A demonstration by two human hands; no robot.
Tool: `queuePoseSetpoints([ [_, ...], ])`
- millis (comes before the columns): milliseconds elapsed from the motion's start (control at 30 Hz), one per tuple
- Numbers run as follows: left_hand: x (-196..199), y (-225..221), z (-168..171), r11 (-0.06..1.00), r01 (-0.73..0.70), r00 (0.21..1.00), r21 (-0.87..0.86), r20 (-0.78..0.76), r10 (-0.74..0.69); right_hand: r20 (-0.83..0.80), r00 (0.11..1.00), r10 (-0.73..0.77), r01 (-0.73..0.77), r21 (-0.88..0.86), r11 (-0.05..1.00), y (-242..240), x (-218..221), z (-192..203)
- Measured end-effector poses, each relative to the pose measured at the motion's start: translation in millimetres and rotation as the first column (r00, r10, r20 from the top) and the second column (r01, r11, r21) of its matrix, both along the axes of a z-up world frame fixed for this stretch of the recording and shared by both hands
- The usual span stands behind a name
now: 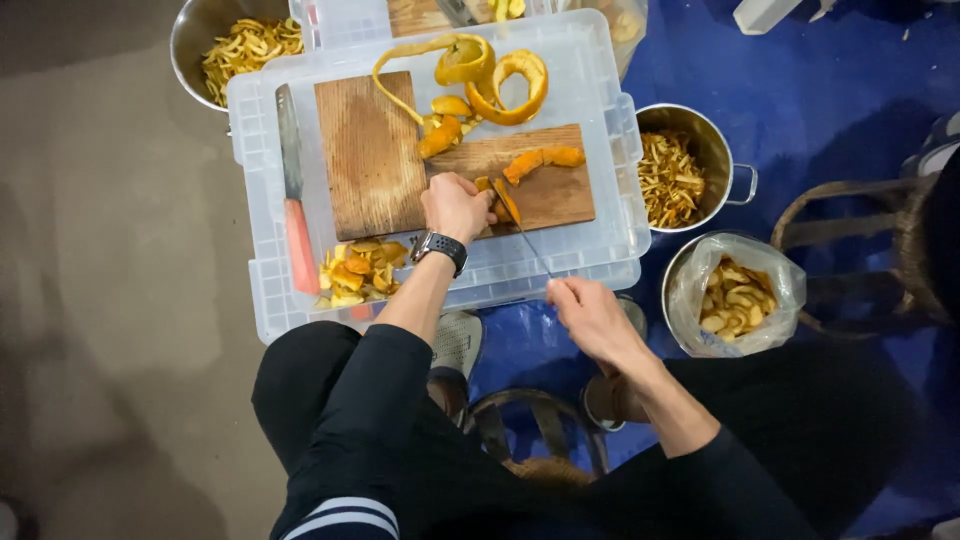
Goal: Slicing and peeling yellow fruit on a wooden cutting board placed on a plastic crate.
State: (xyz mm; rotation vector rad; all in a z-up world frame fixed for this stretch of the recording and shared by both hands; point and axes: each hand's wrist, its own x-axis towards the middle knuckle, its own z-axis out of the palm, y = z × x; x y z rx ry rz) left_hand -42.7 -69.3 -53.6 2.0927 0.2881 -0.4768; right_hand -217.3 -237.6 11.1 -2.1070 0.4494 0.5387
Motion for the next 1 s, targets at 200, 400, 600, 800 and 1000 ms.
queuePoseSetpoints([
  [200,3,-1,-15,1.0,-0.024,0.999,0.008,0.032,0.024,0.103,0.994,-0.041,0.038,0.028,0.999,1,30,-6],
  [400,17,-3,-32,0.987,-0.049,0.998,0.156,0.038,0.044,0.054,0.998,0.013,-0.012,-0.018,1.0,15,21,11],
  [600,21,-3,-43,0.986,-0.027,0.997,0.162,0.078,0.015,0.014,1.0,0.025,-0.024,-0.033,0.999,15,12,2],
  [800,18,-1,-36,0.992,-0.032,0.998,0.122,0.055,0.025,-0.039,0.999,0.028,-0.028,-0.003,1.0,11,26,3],
  [1000,16,-3,-29,0.993,-0.03,0.998,0.112,0.066,0.023,0.062,0.997,0.047,-0.051,0.071,0.996,17,48,-26],
])
